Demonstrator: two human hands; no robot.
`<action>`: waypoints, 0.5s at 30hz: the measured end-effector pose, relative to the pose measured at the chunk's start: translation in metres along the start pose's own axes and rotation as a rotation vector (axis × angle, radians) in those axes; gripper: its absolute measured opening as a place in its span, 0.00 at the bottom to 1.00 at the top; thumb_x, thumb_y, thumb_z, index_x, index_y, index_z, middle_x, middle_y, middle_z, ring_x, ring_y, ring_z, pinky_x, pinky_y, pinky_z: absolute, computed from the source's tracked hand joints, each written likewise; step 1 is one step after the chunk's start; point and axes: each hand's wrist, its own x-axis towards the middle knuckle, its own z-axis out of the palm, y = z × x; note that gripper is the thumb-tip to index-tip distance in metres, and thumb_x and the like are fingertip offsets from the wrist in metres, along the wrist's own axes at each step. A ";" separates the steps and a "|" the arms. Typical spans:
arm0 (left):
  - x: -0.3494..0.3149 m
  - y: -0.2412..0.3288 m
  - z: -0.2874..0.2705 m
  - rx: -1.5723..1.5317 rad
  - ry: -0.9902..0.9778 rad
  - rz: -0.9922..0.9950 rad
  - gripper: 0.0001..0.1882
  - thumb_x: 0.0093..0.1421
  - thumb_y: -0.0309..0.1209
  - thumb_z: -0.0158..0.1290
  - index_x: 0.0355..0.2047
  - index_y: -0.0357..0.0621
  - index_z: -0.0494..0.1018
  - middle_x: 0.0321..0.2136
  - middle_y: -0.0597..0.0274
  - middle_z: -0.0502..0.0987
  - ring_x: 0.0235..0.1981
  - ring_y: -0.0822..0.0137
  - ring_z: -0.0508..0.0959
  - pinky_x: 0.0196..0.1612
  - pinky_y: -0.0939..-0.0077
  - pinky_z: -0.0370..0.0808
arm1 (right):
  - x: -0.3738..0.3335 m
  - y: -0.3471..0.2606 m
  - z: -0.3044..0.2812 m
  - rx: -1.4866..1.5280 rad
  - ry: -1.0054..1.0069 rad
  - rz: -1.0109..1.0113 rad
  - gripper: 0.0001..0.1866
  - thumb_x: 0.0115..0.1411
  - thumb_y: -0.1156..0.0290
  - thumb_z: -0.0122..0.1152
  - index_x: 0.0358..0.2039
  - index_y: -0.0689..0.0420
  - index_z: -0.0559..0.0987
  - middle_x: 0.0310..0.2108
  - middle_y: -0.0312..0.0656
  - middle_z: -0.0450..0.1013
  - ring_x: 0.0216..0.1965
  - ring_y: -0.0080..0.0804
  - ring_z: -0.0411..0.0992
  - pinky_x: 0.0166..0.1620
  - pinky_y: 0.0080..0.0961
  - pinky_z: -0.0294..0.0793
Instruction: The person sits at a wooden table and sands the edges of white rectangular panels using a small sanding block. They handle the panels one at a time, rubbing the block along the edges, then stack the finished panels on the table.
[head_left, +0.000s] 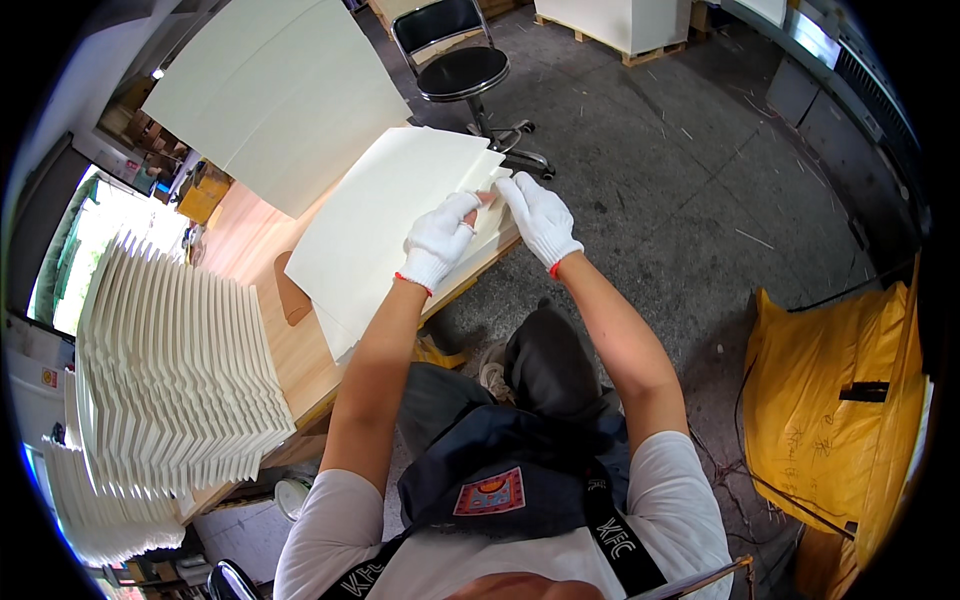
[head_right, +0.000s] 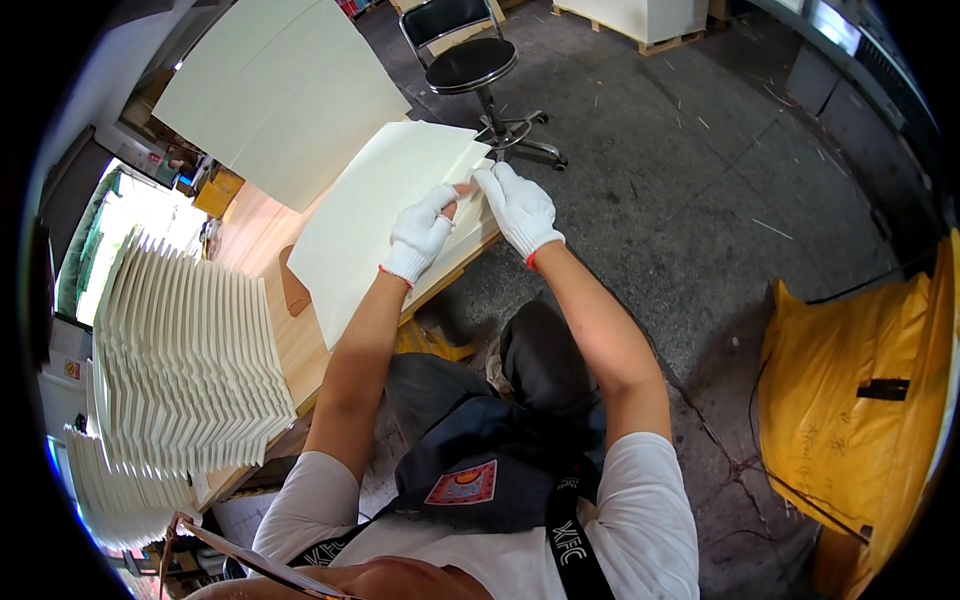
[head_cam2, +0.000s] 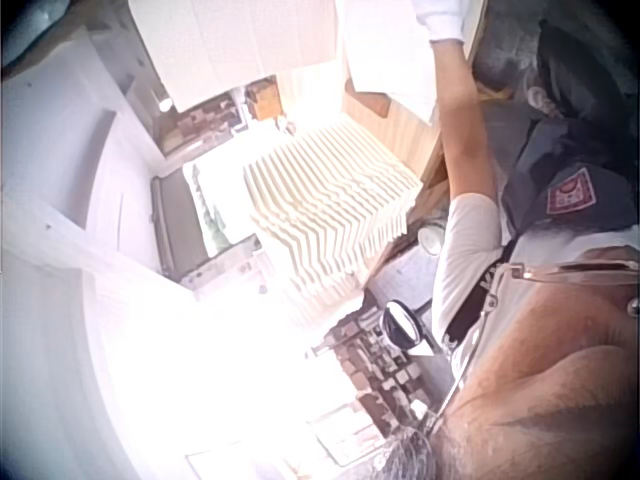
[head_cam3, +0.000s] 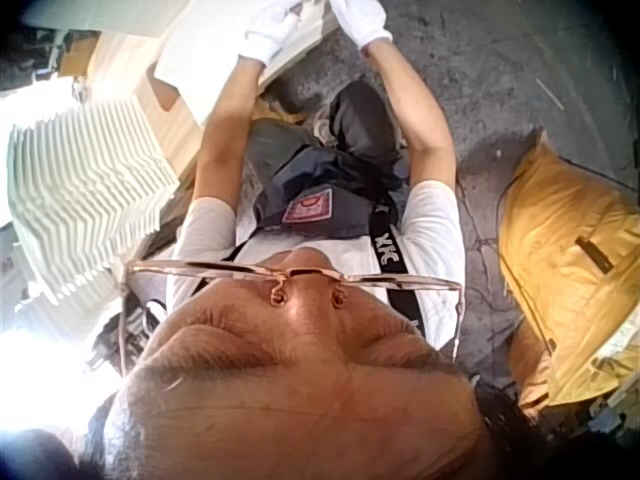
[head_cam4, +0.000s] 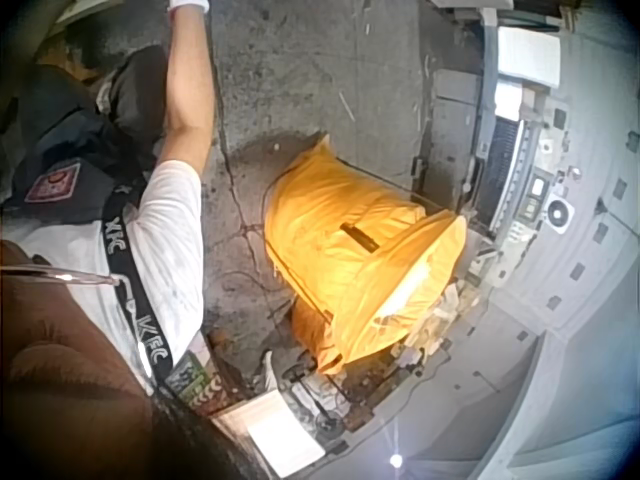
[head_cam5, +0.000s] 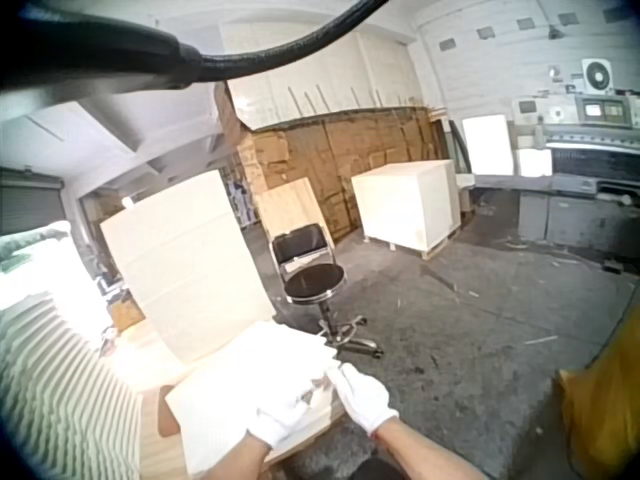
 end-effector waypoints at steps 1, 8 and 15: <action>0.000 -0.009 0.002 0.027 -0.014 0.070 0.15 0.64 0.34 0.52 0.51 0.57 0.78 0.41 0.60 0.79 0.42 0.61 0.80 0.47 0.73 0.74 | 0.001 0.001 0.002 0.016 0.005 0.010 0.23 0.71 0.47 0.38 0.49 0.50 0.73 0.39 0.54 0.78 0.41 0.57 0.77 0.43 0.50 0.73; -0.003 0.016 -0.003 0.168 -0.022 0.054 0.16 0.60 0.40 0.58 0.48 0.60 0.79 0.42 0.65 0.79 0.42 0.62 0.80 0.47 0.72 0.77 | 0.001 0.004 0.005 0.062 0.025 0.054 0.27 0.70 0.44 0.37 0.49 0.52 0.73 0.37 0.57 0.78 0.41 0.58 0.77 0.44 0.51 0.72; -0.003 0.016 -0.004 0.148 -0.032 0.053 0.18 0.59 0.40 0.60 0.50 0.61 0.78 0.43 0.66 0.79 0.43 0.63 0.80 0.47 0.72 0.77 | 0.001 0.009 0.007 0.046 0.032 0.008 0.25 0.71 0.45 0.37 0.48 0.52 0.73 0.37 0.56 0.78 0.41 0.57 0.77 0.44 0.50 0.72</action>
